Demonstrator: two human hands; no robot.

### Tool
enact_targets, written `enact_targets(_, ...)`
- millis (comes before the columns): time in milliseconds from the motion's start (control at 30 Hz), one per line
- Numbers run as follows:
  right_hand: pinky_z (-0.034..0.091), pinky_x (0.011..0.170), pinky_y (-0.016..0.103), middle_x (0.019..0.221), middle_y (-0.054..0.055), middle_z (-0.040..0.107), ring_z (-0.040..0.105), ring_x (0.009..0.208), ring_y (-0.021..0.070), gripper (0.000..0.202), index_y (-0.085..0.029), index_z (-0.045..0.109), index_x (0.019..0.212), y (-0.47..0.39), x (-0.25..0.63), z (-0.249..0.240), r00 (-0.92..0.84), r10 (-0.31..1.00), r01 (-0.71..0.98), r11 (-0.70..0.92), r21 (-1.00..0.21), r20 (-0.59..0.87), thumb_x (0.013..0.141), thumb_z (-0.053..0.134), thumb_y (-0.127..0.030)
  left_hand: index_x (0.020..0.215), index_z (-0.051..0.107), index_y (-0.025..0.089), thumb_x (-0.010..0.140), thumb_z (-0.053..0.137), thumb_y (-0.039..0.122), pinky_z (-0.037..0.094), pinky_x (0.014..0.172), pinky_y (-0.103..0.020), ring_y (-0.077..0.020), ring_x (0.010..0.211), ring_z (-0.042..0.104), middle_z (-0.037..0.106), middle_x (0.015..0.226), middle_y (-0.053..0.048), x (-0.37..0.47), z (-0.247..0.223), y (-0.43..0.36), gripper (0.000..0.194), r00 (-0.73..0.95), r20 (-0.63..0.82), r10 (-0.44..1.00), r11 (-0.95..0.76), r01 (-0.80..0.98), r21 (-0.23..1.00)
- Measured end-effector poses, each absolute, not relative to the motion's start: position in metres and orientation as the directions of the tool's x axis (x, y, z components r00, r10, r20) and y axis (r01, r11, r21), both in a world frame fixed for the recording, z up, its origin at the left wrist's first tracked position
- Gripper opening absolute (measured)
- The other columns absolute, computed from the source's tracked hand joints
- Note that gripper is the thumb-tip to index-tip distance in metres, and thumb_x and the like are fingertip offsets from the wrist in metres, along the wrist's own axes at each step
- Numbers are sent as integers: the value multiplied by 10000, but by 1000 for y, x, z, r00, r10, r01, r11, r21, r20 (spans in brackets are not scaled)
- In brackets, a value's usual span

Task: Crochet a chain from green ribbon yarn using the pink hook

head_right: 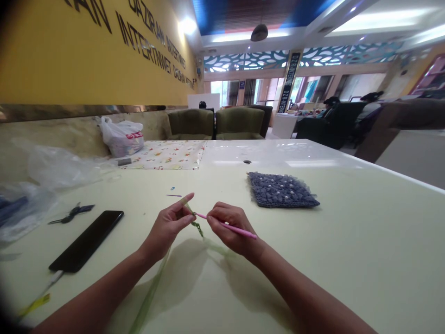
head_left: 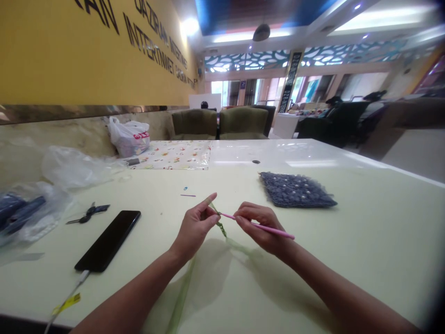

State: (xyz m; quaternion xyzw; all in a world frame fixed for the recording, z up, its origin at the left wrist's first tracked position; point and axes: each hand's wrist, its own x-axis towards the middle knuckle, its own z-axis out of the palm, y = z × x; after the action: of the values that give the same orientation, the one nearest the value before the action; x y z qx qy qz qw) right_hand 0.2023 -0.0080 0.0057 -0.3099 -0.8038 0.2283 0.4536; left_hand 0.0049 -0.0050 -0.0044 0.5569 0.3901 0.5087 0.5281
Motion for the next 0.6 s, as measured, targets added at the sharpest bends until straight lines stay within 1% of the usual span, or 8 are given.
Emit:
enact_targets(133,393,545,262,706,36,604,536,603,127,234,-166,672,748,-6,203,6,-414,707,289,699,-654,574,919,519,-217,1359,537,237,777,678,234,453,760,-299,-135,734,536,594,745,20,2,-4,-3,598,187,210,960,-222,46,974)
enact_targets(333,393,540,254,711,32,595,531,600,122,218,-164,677,777,-6,202,4,-412,710,285,696,-659,572,922,521,-214,1356,541,235,788,657,234,465,801,-304,-139,750,559,602,755,18,0,-3,-2,580,228,224,948,-256,119,959)
enact_targets(400,400,546,252,730,37,592,535,611,123,204,-162,677,803,-5,202,2,-443,687,291,718,-632,576,924,519,-209,1355,542,232,791,650,229,462,812,-305,-140,753,560,605,759,16,0,-2,-2,574,227,232,946,-272,161,949)
enact_targets(533,423,567,252,783,52,601,539,628,124,195,-168,677,858,-5,202,0,-527,602,318,794,-518,600,937,507,-221,1322,577,241,789,644,225,456,829,-311,-155,781,581,628,786,6,-1,-1,-2,537,238,246,940,-297,214,930)
enact_targets(600,425,563,247,785,50,605,541,623,120,201,-171,674,859,-5,202,0,-524,600,321,797,-512,605,943,500,-226,1315,584,233,789,643,225,460,829,-319,-165,790,594,637,784,3,-2,-1,-1,529,264,228,937,-286,208,935)
